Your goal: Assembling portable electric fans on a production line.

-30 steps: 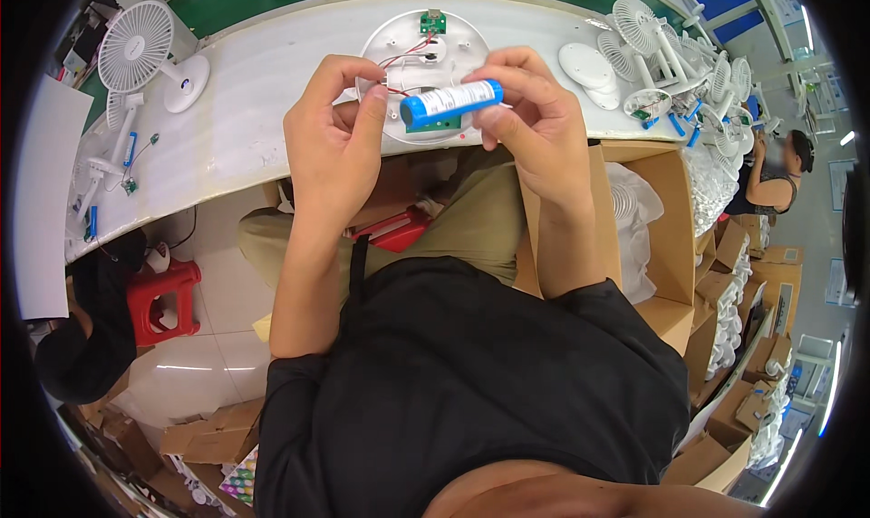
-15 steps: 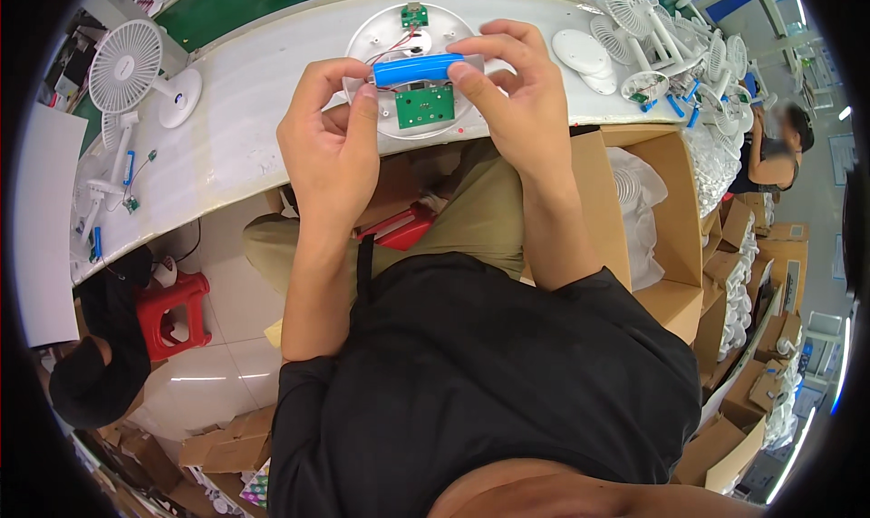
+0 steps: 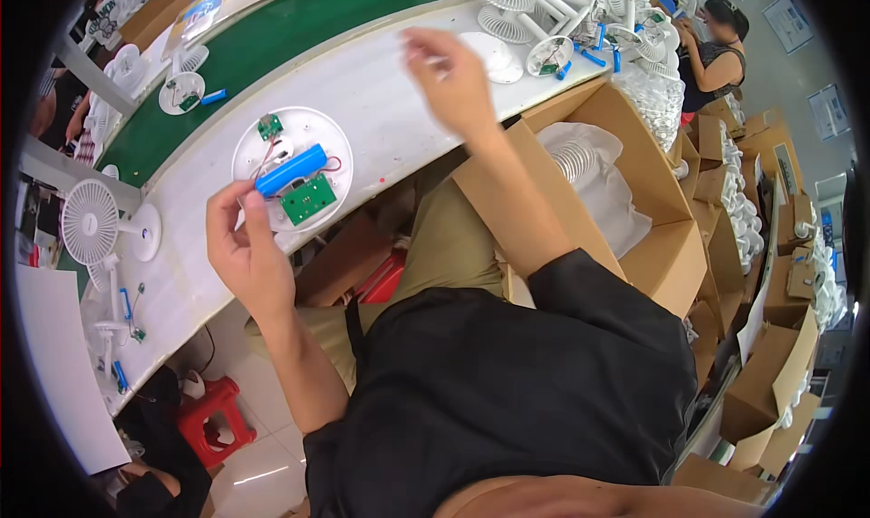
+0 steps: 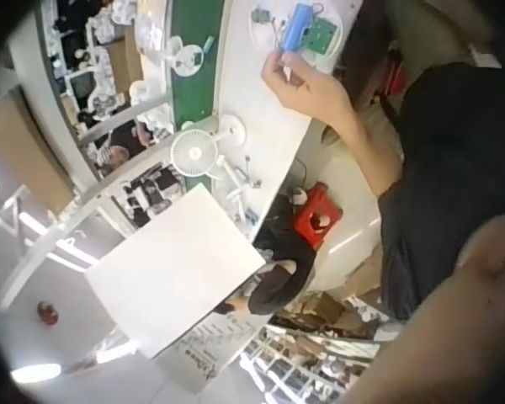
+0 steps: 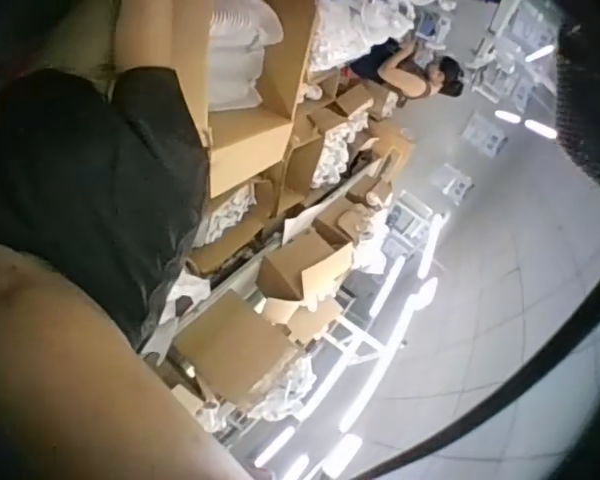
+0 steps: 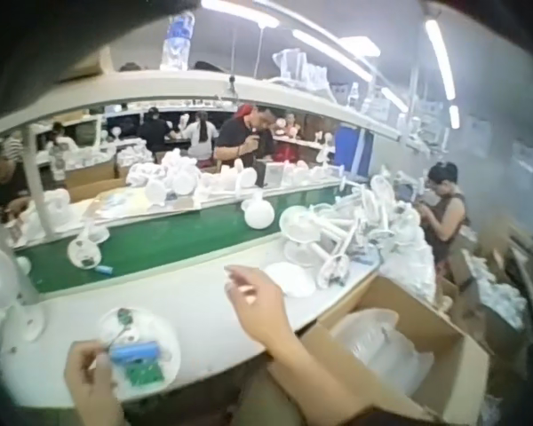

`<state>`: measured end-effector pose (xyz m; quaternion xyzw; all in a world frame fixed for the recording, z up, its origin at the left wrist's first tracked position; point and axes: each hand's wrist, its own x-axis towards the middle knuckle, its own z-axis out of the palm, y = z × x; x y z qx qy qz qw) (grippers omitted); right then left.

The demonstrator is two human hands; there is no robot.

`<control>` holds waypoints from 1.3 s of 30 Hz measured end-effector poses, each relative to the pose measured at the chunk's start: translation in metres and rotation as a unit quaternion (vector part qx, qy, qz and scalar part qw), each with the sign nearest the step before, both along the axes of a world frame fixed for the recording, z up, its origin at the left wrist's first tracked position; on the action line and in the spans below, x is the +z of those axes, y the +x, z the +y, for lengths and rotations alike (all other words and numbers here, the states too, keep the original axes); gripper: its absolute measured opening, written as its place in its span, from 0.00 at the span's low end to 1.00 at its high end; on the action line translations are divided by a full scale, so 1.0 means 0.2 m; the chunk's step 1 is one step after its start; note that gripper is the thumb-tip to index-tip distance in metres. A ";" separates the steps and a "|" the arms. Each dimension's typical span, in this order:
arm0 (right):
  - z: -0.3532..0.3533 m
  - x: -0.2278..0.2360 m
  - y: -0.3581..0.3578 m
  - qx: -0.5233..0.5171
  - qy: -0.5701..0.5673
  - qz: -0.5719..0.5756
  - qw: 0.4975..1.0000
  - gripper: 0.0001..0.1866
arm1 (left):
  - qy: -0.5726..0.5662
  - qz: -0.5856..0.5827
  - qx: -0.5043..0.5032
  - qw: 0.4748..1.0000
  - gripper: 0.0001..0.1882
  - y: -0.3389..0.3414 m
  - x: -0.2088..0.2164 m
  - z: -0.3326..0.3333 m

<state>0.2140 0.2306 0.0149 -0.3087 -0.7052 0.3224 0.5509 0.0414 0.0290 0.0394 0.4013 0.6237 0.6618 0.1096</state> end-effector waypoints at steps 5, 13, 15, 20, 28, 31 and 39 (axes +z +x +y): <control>0.58 -0.30 0.24 -0.389 -0.061 -0.383 0.836 0.24 | -0.001 -0.013 -0.001 1.000 0.08 -0.01 -0.06 -0.04; 0.61 -0.52 0.25 -0.332 0.113 -0.186 0.918 0.27 | -0.001 -0.058 -0.001 0.998 0.11 -0.01 -0.08 -0.07; 0.59 -0.52 0.25 -0.281 0.019 -0.118 0.952 0.29 | 0.011 -0.062 0.002 0.998 0.13 0.01 -0.07 -0.05; 0.23 -0.22 0.25 -0.045 -0.178 0.127 0.975 0.27 | 0.008 -0.086 0.035 0.996 0.19 0.10 -0.02 -0.03; -0.47 0.05 0.03 0.277 -0.147 0.188 0.931 0.22 | 0.058 -0.084 0.025 0.995 0.23 0.22 -0.08 -0.01; -0.48 0.07 -0.04 0.298 -0.210 0.176 0.915 0.22 | 0.052 -0.037 0.035 0.997 0.23 0.23 -0.14 -0.02; -0.58 0.10 -0.05 0.259 -0.223 0.137 0.930 0.22 | 0.140 -0.227 -0.047 0.963 0.25 0.26 -0.18 -0.10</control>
